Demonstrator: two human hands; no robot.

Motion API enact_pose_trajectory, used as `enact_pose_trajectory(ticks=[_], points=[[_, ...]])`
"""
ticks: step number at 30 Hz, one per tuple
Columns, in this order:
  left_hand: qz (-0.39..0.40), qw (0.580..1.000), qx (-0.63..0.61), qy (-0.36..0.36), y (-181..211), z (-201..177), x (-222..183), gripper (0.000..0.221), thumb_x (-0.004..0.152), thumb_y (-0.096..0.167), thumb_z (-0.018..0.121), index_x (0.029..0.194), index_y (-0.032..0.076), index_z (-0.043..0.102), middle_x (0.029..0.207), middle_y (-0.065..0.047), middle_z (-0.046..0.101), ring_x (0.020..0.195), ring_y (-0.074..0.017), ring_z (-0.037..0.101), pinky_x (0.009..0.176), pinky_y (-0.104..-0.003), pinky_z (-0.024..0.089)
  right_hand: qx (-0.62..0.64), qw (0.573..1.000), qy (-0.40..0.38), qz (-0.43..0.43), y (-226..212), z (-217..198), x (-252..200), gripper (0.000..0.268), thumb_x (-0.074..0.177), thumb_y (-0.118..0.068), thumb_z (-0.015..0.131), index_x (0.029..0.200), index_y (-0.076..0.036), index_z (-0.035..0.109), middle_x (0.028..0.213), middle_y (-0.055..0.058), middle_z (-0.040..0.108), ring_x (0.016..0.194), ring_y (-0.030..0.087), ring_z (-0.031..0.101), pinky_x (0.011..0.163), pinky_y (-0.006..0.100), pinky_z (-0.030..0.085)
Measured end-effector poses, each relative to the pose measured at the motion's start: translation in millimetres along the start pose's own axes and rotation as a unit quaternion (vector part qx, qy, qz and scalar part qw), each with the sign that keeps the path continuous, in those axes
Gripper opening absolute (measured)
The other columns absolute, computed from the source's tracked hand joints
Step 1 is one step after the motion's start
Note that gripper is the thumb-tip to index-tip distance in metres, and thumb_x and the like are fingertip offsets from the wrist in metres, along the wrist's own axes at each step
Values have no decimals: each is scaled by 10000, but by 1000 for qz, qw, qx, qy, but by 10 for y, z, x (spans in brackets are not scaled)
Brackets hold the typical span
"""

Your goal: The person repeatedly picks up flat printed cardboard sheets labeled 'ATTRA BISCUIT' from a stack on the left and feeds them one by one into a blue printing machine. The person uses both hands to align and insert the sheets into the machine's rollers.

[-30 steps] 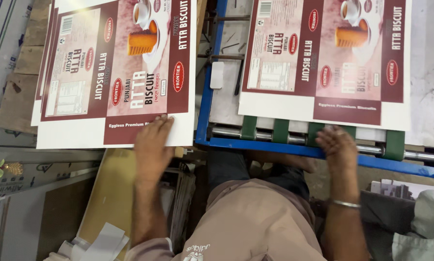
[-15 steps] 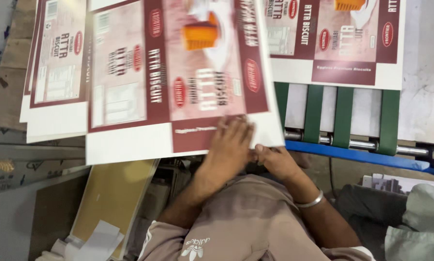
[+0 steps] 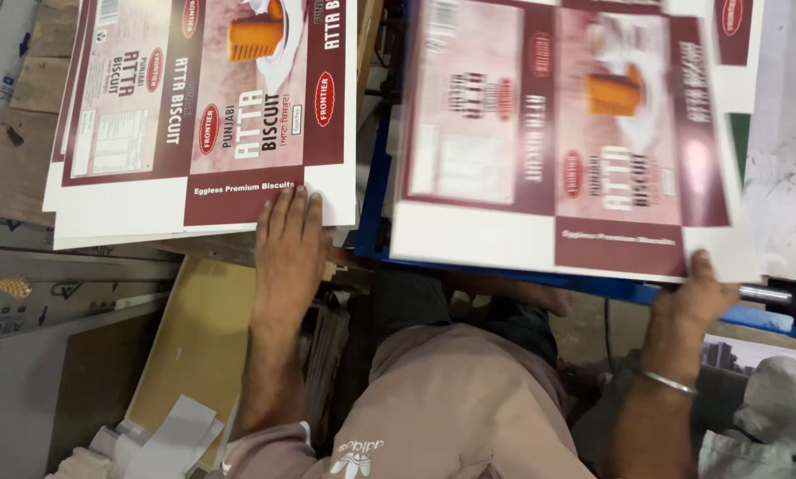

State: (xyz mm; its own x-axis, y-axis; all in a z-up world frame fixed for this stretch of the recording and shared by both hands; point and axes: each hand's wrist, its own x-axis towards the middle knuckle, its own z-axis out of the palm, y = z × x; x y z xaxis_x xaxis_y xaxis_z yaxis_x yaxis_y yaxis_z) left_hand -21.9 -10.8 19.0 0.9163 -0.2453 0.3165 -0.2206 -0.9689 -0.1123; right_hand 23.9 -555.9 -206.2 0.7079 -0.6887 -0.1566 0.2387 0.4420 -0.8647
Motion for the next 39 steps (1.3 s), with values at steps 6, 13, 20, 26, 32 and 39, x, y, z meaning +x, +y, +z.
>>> enact_pose_trajectory(ticks=[6,13,20,26,32,39], points=[[9,999,28,39,-129,112,23,431,898,69,705,1316,-5,625,1319,-156,668,1273,-292,636,1062,-412,521,-45,998,28,-29,-117,-663,-60,380,1015,134,519,1390,77,521,1286,165,665,1105,285,731,951,421,672],[-12,995,-40,88,-163,127,13,334,900,52,749,1221,65,657,1217,-100,707,1125,-270,683,910,-426,543,-75,995,-5,-66,-213,-972,-561,457,1015,176,507,1463,104,559,1431,200,640,1267,296,698,1083,406,640],[8,995,-10,96,-125,120,103,554,781,89,794,1303,-14,641,1273,-211,674,1219,-362,648,1019,-479,530,-56,994,-45,-80,-247,-732,-469,438,1008,146,524,1442,105,567,1412,206,648,1264,300,694,1130,421,618],[-23,995,-41,91,-172,162,111,481,785,16,810,1249,50,685,1252,-127,695,1224,-291,656,1009,-445,540,-4,999,-4,-54,16,-215,159,334,1044,41,557,1375,60,516,1350,196,652,1236,310,698,1114,452,608],[-34,992,-63,102,-151,172,142,506,694,15,811,1184,44,689,1150,-109,691,1099,-302,661,938,-456,536,19,998,-34,54,211,300,308,256,1090,-52,518,1330,34,497,1282,191,664,1140,298,728,1009,439,664],[-25,994,-93,58,-286,131,73,591,683,6,758,1268,49,690,1204,-142,710,1108,-317,666,962,-457,533,-123,958,-140,216,224,726,-605,380,1091,-181,543,1366,83,543,1195,224,681,1004,284,733,863,364,658]])
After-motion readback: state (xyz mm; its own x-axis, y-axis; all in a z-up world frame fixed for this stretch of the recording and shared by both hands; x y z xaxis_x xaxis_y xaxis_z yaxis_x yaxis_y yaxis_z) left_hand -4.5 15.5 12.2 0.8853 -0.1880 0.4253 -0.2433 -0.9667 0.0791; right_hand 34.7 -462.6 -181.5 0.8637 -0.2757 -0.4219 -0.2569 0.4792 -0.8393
